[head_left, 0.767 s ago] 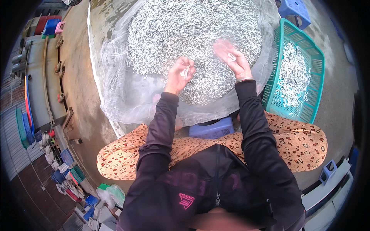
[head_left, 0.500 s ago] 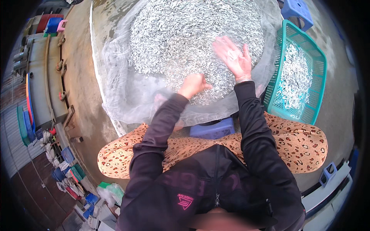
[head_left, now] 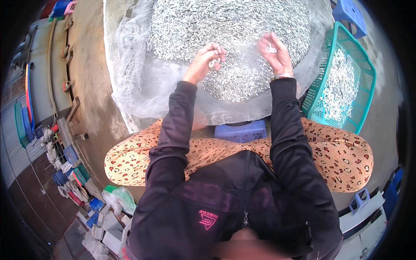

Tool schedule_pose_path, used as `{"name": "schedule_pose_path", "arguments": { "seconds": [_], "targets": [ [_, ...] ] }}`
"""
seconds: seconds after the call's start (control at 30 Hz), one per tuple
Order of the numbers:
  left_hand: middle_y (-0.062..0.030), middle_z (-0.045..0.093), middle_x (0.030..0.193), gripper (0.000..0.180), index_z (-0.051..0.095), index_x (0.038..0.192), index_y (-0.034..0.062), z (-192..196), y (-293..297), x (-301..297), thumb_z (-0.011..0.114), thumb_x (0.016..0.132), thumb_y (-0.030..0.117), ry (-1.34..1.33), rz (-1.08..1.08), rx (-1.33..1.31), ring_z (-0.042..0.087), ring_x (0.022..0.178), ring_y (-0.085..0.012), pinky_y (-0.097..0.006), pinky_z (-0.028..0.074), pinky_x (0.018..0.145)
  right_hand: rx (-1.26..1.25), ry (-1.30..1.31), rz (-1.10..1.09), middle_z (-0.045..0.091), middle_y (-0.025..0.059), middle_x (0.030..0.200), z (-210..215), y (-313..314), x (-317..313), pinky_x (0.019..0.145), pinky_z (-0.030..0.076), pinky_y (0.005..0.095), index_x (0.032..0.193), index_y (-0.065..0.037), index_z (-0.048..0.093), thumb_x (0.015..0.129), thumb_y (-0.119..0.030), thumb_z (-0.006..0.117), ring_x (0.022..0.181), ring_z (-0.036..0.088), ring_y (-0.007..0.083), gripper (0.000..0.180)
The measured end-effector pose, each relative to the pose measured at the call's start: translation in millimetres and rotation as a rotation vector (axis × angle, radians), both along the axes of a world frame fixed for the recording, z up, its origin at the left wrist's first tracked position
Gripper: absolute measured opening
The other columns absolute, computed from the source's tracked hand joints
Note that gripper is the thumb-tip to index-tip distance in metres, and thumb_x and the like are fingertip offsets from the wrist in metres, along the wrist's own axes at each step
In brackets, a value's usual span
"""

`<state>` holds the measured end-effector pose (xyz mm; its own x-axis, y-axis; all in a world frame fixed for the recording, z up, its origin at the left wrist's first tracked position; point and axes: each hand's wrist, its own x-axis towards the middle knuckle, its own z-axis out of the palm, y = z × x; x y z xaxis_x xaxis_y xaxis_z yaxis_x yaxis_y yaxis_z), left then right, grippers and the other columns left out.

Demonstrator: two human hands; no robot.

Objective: The person sits cross-legged and repeatedly picks small silver fish from a large pile on a white sheet, handling them one at a time and placing them into a green basket. The person occasionally spreads the pile with both hands to access more fish.

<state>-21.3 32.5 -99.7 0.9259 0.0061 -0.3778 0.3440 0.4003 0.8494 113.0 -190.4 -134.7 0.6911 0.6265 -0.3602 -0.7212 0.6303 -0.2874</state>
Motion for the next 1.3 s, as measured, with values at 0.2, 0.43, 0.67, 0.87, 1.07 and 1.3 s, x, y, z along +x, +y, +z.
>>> {"name": "schedule_pose_path", "arguments": {
  "seconds": [0.2,0.43,0.67,0.87,1.07,1.3],
  "targets": [
    [-0.0045,0.054,0.081,0.014,0.054,0.087,0.0028,-15,-2,-12,0.05,0.076,0.011,0.087,-0.086,-0.167,0.053,0.065,-0.0159,-0.023,0.041,0.047,-0.315,-0.283,0.308,0.037,-0.0038,0.061,6,3,4,0.044,0.026,0.0189,0.09,-0.002,0.058,0.087,-0.019,0.063,0.056,0.037,0.0081,0.019],
    [-0.0195,0.064,0.078,0.025,0.065,0.082,0.0015,-65,-47,-30,0.063,0.081,0.027,-0.001,-0.282,1.358,0.063,0.082,-0.0339,-0.042,0.048,0.069,-1.422,-1.461,0.648,0.068,0.011,0.085,-49,46,-38,0.071,0.05,0.0381,0.088,-0.014,0.071,0.074,-0.019,0.067,0.077,0.065,0.0281,0.016],
    [-0.0019,0.054,0.069,0.032,0.06,0.08,0.004,-16,16,-14,0.059,0.087,0.035,0.089,-0.012,0.685,0.051,0.06,-0.0149,-0.026,0.039,0.051,-1.133,-0.959,0.344,0.066,0.0125,0.074,-69,54,-27,0.07,0.049,0.0379,0.084,-0.013,0.071,0.076,-0.026,0.066,0.076,0.065,0.0289,0.016],
    [-0.0031,0.048,0.076,0.012,0.049,0.081,0.0068,4,14,-41,0.055,0.083,0.017,-0.105,0.325,-0.318,0.047,0.063,-0.0104,-0.018,0.037,0.046,-1.558,-1.109,0.417,0.066,0.009,0.073,-31,44,-5,0.067,0.047,0.0332,0.089,-0.01,0.072,0.071,-0.034,0.071,0.068,0.063,0.0201,0.03],
    [-0.0044,0.053,0.07,0.013,0.058,0.082,0.0054,-27,-2,-72,0.064,0.078,0.016,0.213,0.158,0.224,0.053,0.061,-0.0149,-0.024,0.043,0.051,-0.395,-0.247,0.298,0.046,0.0011,0.06,-12,30,7,0.049,0.035,0.0292,0.088,0.001,0.063,0.08,-0.015,0.062,0.056,0.045,0.0155,0.018],
    [-0.0056,0.058,0.063,0.024,0.064,0.082,0.0035,-76,-28,-72,0.072,0.076,0.025,0.182,-0.083,1.173,0.057,0.061,-0.0172,-0.031,0.046,0.06,0.06,-0.009,0.022,0.053,0.0176,0.094,16,14,9,0.072,0.05,0.032,0.099,0.007,0.052,0.083,-0.008,0.055,0.085,0.054,0.0263,0.022]
  ]
}}
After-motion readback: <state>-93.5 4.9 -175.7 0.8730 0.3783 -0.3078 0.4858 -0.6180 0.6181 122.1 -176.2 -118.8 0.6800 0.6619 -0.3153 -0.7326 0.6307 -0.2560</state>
